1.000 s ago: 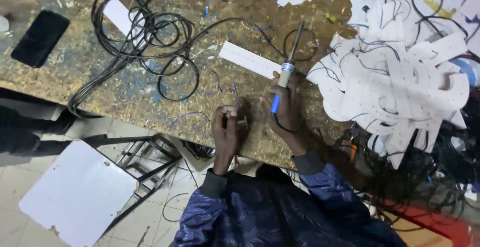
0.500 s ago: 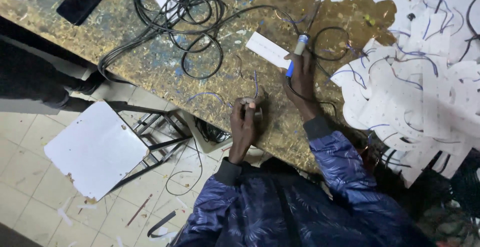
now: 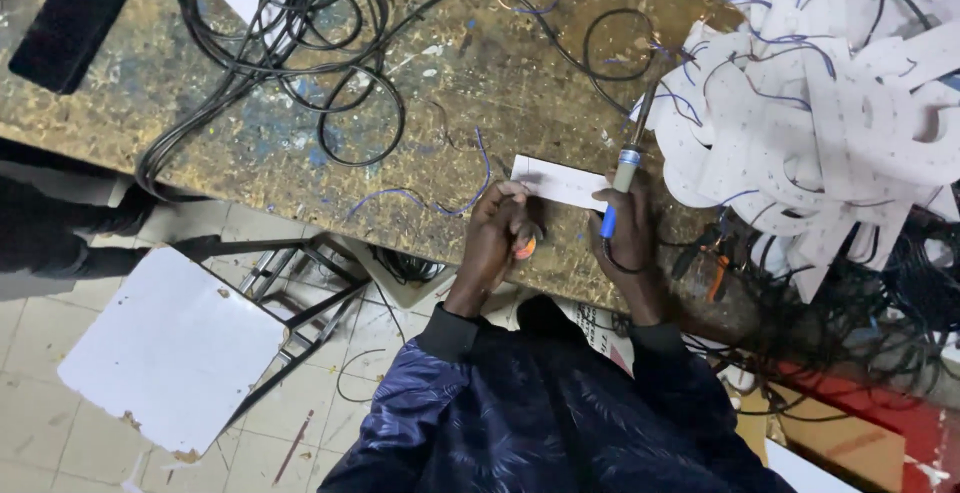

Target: Soldering wires to electrical components on cut-out sign letters at a workbench.

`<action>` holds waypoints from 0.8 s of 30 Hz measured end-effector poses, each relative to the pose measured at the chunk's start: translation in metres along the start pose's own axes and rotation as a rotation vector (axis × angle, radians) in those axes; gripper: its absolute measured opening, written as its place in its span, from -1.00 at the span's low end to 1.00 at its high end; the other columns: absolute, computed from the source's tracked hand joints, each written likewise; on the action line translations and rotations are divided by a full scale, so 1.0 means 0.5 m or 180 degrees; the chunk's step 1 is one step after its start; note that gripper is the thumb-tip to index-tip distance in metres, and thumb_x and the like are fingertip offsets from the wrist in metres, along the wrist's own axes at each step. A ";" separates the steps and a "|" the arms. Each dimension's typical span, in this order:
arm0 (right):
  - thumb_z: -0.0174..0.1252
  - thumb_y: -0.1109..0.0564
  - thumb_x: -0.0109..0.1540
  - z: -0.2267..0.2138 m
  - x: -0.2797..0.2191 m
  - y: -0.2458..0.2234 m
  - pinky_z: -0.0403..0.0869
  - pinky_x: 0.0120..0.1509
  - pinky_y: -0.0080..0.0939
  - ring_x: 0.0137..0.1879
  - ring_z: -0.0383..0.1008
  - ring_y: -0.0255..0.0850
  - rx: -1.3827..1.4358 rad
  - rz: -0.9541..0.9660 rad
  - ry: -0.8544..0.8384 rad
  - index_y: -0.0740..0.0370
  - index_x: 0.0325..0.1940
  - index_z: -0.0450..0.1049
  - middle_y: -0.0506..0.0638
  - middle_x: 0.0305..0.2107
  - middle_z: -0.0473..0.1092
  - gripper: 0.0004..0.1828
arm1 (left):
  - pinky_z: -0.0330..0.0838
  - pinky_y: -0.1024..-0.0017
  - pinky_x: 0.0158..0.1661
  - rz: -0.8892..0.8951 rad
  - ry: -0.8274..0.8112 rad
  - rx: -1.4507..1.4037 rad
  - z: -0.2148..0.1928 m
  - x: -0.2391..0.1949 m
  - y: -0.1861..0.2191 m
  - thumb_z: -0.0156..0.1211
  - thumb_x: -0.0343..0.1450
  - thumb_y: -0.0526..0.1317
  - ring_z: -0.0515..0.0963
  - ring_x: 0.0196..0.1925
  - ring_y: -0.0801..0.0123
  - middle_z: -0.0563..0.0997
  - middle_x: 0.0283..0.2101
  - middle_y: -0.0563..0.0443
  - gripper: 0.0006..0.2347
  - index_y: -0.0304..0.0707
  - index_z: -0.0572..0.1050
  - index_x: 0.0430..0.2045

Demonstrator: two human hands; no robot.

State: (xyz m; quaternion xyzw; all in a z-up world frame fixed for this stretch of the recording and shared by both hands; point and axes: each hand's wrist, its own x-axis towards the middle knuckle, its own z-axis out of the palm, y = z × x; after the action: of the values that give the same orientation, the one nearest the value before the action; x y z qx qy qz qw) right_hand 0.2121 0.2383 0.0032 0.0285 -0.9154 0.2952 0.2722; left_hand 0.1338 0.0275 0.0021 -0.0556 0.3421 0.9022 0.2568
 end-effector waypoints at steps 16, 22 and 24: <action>0.30 0.15 0.48 -0.078 -0.069 -0.106 0.49 0.41 0.36 0.12 0.59 0.09 0.0868 0.1360 0.0777 0.37 0.16 0.67 0.32 -0.08 0.61 -0.75 | 0.57 -0.08 -0.23 0.0737 -0.0216 0.3897 0.001 0.001 0.116 0.25 0.58 -0.26 0.74 -0.28 -0.28 0.68 -0.43 -0.40 -0.78 -0.18 0.70 0.09; 0.24 0.04 0.52 -0.092 -0.069 -0.066 0.40 0.38 0.00 0.00 0.37 -0.26 0.1379 0.1750 0.1565 0.23 0.03 0.54 -0.02 -0.23 0.51 -0.81 | 0.68 -0.24 -0.10 0.0925 -0.0140 0.4814 0.036 -0.002 0.090 0.09 0.60 -0.13 0.77 -0.06 -0.46 0.76 -0.15 -0.45 -0.70 -0.30 0.72 0.01; 0.11 -0.10 0.59 -0.092 -0.048 -0.051 0.55 0.17 -0.05 -0.20 0.60 -0.18 0.1606 0.1757 0.1579 0.27 0.14 0.54 0.12 -0.37 0.57 -0.63 | 0.59 -0.26 -0.07 0.1255 -0.0224 0.4576 0.032 0.028 0.092 0.17 0.58 -0.13 0.69 -0.06 -0.53 0.67 -0.23 -0.45 -0.75 -0.33 0.67 -0.10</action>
State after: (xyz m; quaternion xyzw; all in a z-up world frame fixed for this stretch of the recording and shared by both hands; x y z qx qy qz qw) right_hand 0.2600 0.2404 0.0353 -0.2229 -0.6951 0.5688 0.3790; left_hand 0.1000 0.0144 0.0377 0.2173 0.8429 0.4866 0.0741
